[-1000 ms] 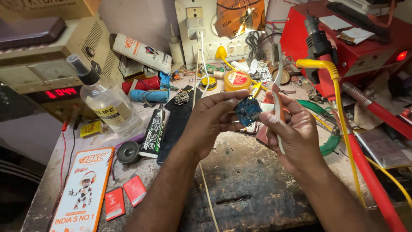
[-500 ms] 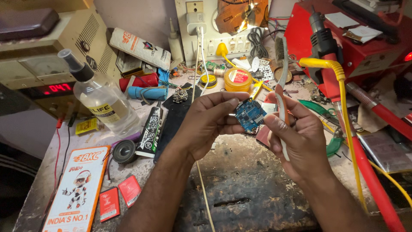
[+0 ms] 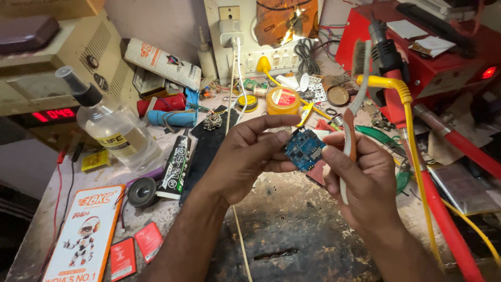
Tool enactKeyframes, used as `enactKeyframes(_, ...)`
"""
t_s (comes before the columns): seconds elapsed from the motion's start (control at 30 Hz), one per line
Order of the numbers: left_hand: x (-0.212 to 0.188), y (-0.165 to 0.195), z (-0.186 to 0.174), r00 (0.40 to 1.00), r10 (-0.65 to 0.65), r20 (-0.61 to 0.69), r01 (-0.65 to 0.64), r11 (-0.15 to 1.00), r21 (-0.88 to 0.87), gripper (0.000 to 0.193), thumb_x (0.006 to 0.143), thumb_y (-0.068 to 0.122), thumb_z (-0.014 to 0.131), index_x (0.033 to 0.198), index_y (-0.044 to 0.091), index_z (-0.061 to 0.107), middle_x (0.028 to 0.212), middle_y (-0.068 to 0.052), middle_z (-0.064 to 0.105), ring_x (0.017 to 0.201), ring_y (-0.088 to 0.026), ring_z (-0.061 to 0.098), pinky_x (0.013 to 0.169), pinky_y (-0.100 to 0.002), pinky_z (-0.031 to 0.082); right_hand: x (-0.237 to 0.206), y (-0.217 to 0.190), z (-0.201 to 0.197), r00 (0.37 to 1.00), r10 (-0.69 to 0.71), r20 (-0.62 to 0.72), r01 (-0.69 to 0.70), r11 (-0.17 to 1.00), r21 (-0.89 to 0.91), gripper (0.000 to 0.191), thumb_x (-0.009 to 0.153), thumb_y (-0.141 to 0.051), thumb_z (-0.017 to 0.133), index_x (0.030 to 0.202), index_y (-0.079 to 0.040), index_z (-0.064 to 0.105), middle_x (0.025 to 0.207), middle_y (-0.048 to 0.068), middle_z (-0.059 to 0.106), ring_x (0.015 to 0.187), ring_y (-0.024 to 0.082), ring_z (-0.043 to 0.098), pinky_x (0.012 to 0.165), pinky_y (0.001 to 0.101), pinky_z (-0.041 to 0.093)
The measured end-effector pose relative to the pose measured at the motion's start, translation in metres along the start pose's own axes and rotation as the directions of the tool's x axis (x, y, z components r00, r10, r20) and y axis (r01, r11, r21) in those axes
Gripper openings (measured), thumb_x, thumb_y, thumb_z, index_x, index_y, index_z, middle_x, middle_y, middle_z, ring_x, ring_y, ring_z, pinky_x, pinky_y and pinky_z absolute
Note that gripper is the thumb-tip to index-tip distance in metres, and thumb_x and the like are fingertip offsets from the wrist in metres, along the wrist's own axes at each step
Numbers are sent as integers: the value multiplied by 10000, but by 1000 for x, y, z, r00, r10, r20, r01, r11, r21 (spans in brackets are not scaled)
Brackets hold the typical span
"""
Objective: The person cleans a small blue circuit board with a toothbrush, then uses a hot air gun to heat the board and a metal tool to scrape or adjust components. The board is handled repeatedly and placed on the workbench during the process.
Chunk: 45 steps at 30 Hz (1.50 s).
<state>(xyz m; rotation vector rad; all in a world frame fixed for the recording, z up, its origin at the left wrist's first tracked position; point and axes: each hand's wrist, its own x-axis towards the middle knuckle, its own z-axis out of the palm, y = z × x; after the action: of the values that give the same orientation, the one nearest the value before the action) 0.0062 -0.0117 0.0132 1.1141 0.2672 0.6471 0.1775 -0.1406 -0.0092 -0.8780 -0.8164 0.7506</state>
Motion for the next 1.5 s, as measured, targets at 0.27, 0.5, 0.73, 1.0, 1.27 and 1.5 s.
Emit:
enactKeyframes(0.27, -3, -1, 2, 991, 118, 62, -121, 991, 60, 310, 1018, 113, 654, 1303, -1, 694, 1136, -85, 754, 923, -125, 727, 797, -309, 649, -4, 3, -2, 998, -48, -51, 45, 998, -52, 256, 888, -1, 751, 1135, 47, 706, 790, 55, 689, 539, 63, 571, 440, 205, 437)
enactKeyframes(0.5, -5, -3, 4, 987, 128, 97, -138, 984, 109, 310, 1025, 103, 631, 1313, 1, 681, 1204, -95, 747, 1004, -145, 734, 841, -330, 659, -5, 1, -1, 990, -135, -34, 129, 983, -132, 221, 871, 52, 754, 1090, 71, 725, 850, 98, 735, 585, 74, 608, 478, 204, 462)
enactKeyframes(0.73, -7, 0, 6, 987, 126, 103, -140, 979, 146, 302, 1025, 101, 634, 1305, -1, 686, 1166, -100, 748, 988, -139, 734, 842, -324, 660, -8, -3, 2, 986, -159, -44, 149, 972, -182, 194, 887, 41, 767, 1077, 70, 740, 781, 70, 708, 576, 66, 604, 503, 203, 475)
enactKeyframes(1.0, -4, -8, 11, 967, 247, 64, -254, 915, 312, 295, 977, 67, 713, 1257, -25, 700, 1032, -97, 774, 905, -118, 726, 788, -290, 632, -13, -4, 9, 957, -289, -41, 232, 840, -491, 233, 882, -31, 806, 1099, 40, 756, 833, 41, 738, 712, 40, 672, 637, 180, 557)
enactKeyframes(1.27, -3, -15, 12, 967, 247, 55, -253, 938, 238, 286, 1008, 89, 685, 1261, -45, 702, 1086, -119, 773, 962, -133, 732, 845, -317, 659, -18, -7, 13, 948, -319, -16, 270, 828, -491, 240, 874, -26, 798, 1098, 42, 745, 876, 63, 760, 751, 54, 718, 691, 210, 634)
enactKeyframes(1.5, -7, -3, 12, 976, 175, 130, -203, 946, 254, 373, 1053, 129, 617, 1409, 20, 639, 1164, -69, 712, 990, -95, 677, 910, -323, 660, -4, -6, 8, 982, -165, -87, 138, 956, -258, 201, 917, -16, 763, 1104, 53, 734, 765, 40, 686, 569, 44, 587, 493, 186, 463)
